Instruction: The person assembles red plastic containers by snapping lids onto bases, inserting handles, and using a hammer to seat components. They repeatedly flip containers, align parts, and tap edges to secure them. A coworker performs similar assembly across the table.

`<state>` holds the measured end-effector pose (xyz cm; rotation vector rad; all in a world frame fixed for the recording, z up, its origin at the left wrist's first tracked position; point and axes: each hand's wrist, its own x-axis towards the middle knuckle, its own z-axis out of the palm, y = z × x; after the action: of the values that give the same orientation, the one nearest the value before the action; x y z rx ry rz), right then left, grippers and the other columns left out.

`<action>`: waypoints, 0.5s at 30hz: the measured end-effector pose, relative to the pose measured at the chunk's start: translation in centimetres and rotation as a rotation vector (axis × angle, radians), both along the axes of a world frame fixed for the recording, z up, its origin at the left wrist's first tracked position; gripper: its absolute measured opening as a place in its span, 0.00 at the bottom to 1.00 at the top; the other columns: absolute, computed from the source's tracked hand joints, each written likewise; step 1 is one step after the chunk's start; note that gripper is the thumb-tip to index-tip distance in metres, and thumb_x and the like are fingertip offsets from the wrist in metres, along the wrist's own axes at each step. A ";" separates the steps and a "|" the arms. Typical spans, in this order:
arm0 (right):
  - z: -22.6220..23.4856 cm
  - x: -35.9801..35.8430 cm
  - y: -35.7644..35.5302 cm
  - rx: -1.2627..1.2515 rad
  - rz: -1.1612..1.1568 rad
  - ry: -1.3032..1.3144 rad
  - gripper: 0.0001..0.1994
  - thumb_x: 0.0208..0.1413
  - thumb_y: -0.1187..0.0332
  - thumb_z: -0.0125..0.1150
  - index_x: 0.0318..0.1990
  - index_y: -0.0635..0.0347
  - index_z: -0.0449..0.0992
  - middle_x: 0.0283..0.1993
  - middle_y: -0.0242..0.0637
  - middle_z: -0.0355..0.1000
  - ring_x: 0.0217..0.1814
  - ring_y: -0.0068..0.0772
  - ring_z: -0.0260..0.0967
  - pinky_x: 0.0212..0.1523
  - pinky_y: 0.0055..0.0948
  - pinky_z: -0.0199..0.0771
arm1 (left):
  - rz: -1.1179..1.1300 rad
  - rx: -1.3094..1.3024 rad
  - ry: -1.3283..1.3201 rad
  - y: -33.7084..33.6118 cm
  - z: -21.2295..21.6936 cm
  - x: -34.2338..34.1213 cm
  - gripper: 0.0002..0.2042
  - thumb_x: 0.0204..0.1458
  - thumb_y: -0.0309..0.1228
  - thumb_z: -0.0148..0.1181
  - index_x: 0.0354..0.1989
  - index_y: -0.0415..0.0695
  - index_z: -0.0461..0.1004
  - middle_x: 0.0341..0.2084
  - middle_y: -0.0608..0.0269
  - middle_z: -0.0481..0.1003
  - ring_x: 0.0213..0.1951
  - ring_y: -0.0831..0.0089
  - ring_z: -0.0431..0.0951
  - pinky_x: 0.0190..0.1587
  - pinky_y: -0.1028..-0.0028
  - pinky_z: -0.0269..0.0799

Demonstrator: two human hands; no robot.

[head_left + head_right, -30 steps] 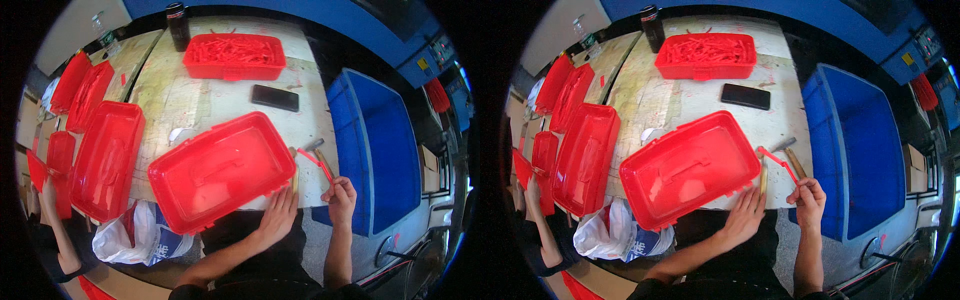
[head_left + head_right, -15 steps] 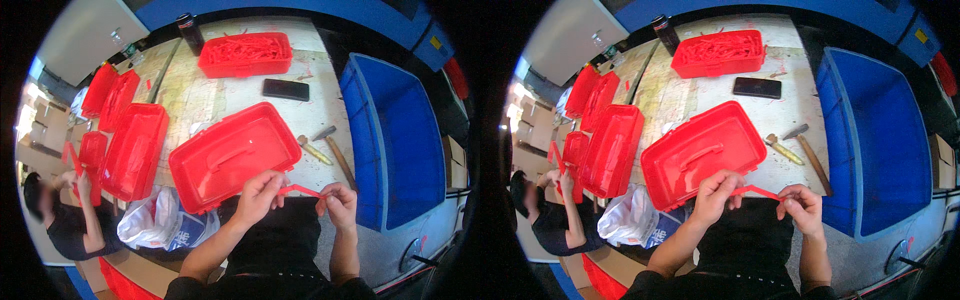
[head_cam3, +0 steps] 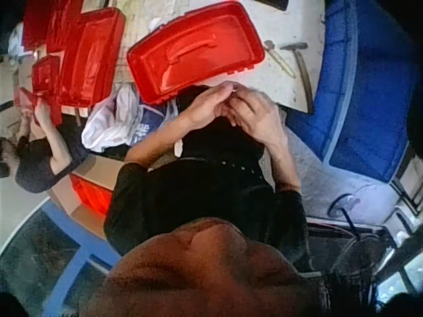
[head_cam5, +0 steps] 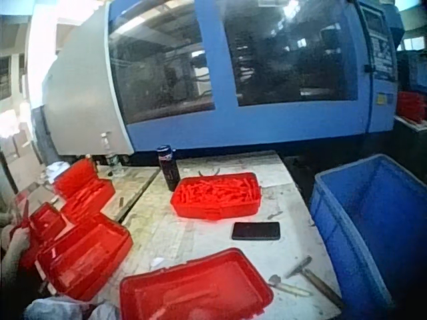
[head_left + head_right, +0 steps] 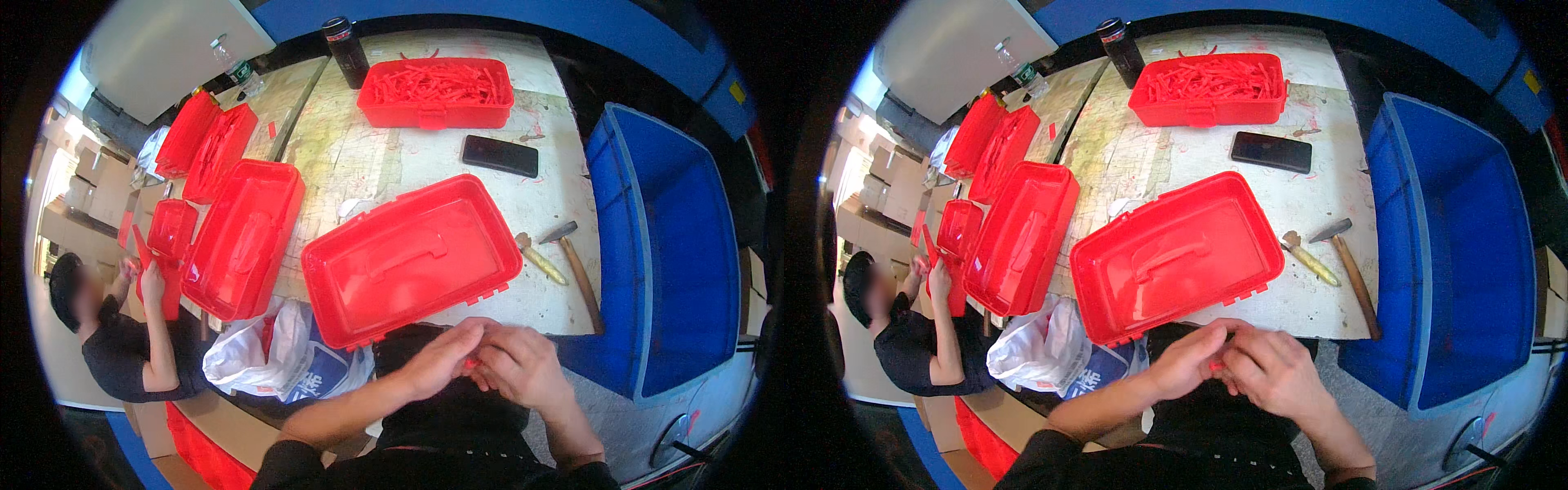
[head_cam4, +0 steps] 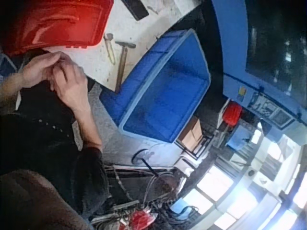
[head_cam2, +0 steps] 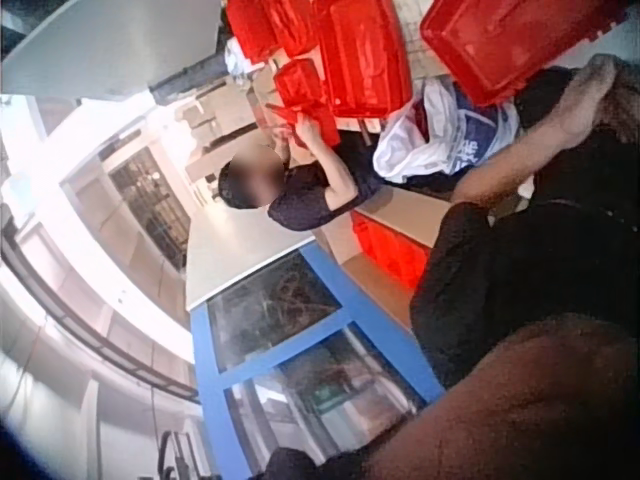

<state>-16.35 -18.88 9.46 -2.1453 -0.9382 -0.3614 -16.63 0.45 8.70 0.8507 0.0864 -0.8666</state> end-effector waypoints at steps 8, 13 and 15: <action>-1.1 2.4 -3.7 0.264 -0.479 0.570 0.09 0.60 0.73 0.55 0.46 0.66 0.75 0.26 0.37 0.66 0.25 0.26 0.62 0.29 0.26 0.65 | -0.192 1.153 -2.167 0.4 -0.8 23.2 0.30 0.45 0.33 0.70 0.59 0.46 0.69 0.53 0.50 0.73 0.55 0.48 0.72 0.52 0.56 0.71; 1.0 5.8 -2.9 -0.065 -0.470 0.507 0.12 0.60 0.72 0.58 0.50 0.63 0.75 0.35 0.51 0.77 0.35 0.50 0.78 0.36 0.40 0.76 | -0.726 1.254 -1.683 1.2 -4.5 30.1 0.15 0.45 0.41 0.70 0.37 0.45 0.80 0.30 0.49 0.80 0.39 0.49 0.80 0.42 0.54 0.75; 1.7 8.0 -2.1 -0.224 -0.471 0.383 0.14 0.59 0.69 0.60 0.52 0.62 0.75 0.31 0.51 0.77 0.32 0.53 0.78 0.33 0.44 0.76 | -0.719 1.253 -1.627 3.2 -4.3 28.5 0.14 0.46 0.41 0.68 0.37 0.46 0.81 0.30 0.49 0.80 0.40 0.50 0.80 0.43 0.54 0.74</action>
<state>-8.39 -20.97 11.13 -2.5156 -0.2612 -0.0612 11.86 3.63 4.37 2.6410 -1.2936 -0.4287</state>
